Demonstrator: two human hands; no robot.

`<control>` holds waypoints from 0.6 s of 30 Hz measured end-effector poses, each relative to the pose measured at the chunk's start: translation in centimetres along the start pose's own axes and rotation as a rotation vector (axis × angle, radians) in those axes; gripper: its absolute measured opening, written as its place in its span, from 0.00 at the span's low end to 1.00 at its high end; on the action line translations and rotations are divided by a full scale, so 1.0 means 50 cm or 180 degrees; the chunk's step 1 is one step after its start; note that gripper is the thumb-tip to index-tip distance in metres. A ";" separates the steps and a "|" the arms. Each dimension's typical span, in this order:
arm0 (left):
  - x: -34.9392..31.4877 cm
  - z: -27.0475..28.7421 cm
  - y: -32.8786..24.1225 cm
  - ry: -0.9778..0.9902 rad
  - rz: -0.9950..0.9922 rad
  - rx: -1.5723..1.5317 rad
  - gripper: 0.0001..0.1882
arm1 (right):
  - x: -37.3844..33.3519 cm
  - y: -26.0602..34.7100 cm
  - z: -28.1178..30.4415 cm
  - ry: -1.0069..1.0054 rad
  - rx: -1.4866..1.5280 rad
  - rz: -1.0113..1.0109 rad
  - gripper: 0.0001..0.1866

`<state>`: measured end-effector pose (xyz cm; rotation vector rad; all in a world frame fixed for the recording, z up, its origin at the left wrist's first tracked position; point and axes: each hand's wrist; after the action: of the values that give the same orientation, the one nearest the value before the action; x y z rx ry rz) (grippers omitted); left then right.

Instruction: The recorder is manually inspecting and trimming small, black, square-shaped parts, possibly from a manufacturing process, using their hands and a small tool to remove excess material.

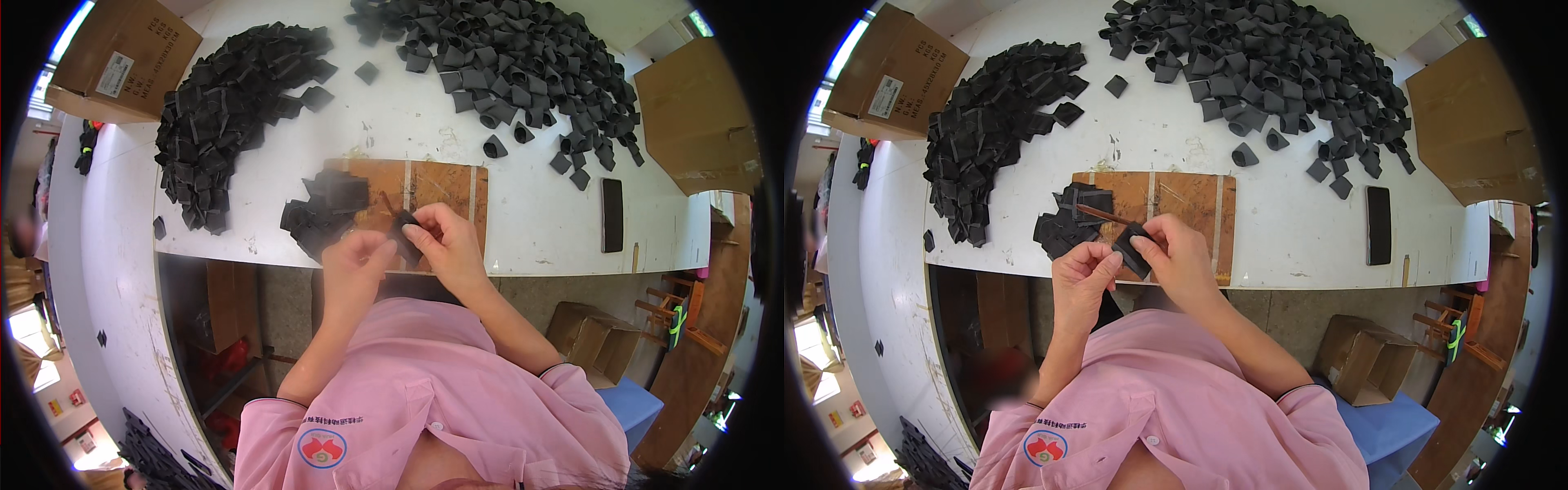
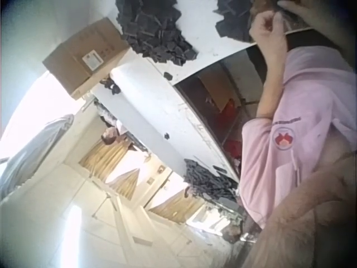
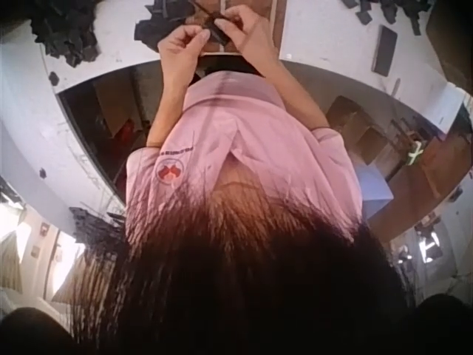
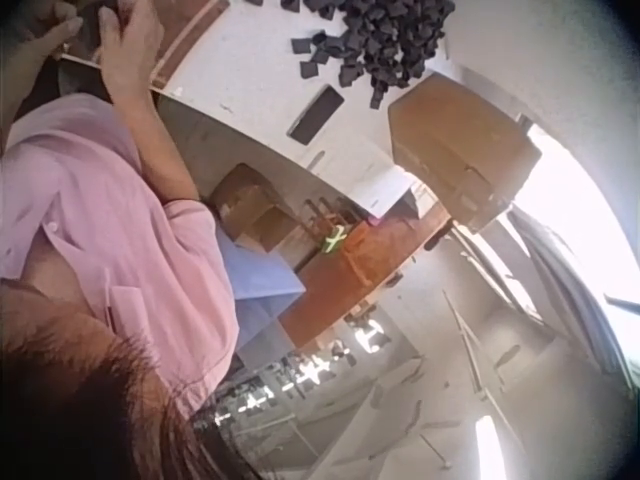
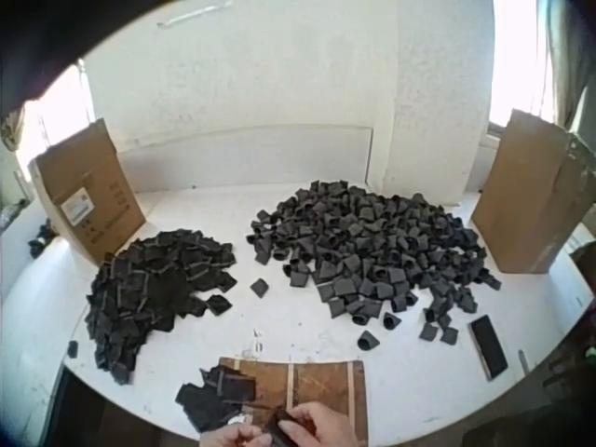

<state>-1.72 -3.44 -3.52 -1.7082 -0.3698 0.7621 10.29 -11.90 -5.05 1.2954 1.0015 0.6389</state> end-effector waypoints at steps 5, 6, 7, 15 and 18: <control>-0.002 0.001 0.005 -0.0042 -0.0273 0.0319 0.05 | -0.024 0.029 -0.007 -0.0481 -0.1622 0.1532 0.13; -0.001 0.000 0.005 -0.0031 -0.0426 0.0360 0.05 | -0.027 0.031 -0.007 -0.0208 -0.1589 0.1597 0.12; 0.000 -0.003 0.002 -0.0013 -0.0431 0.0358 0.05 | -0.028 0.029 -0.009 -0.0225 -0.1623 0.1740 0.11; 0.001 -0.030 0.007 -0.0783 -0.1472 0.1828 0.02 | -0.016 0.047 -0.028 -0.0538 -0.2684 0.2455 0.09; 0.012 -0.044 -0.004 -0.0818 -0.0855 0.0679 0.04 | 0.000 0.022 -0.028 -0.0820 -0.2793 0.2410 0.09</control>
<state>0.19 -4.67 -3.24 -1.3312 -0.6573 0.7926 9.21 -10.97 -3.93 0.8788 -0.0706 1.2661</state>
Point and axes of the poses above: each hand's wrist, its own x-axis towards the middle knuckle, its own z-axis out of the back of the hand, y = z × x, and after that the axes turned 10 degrees about y, right-handed
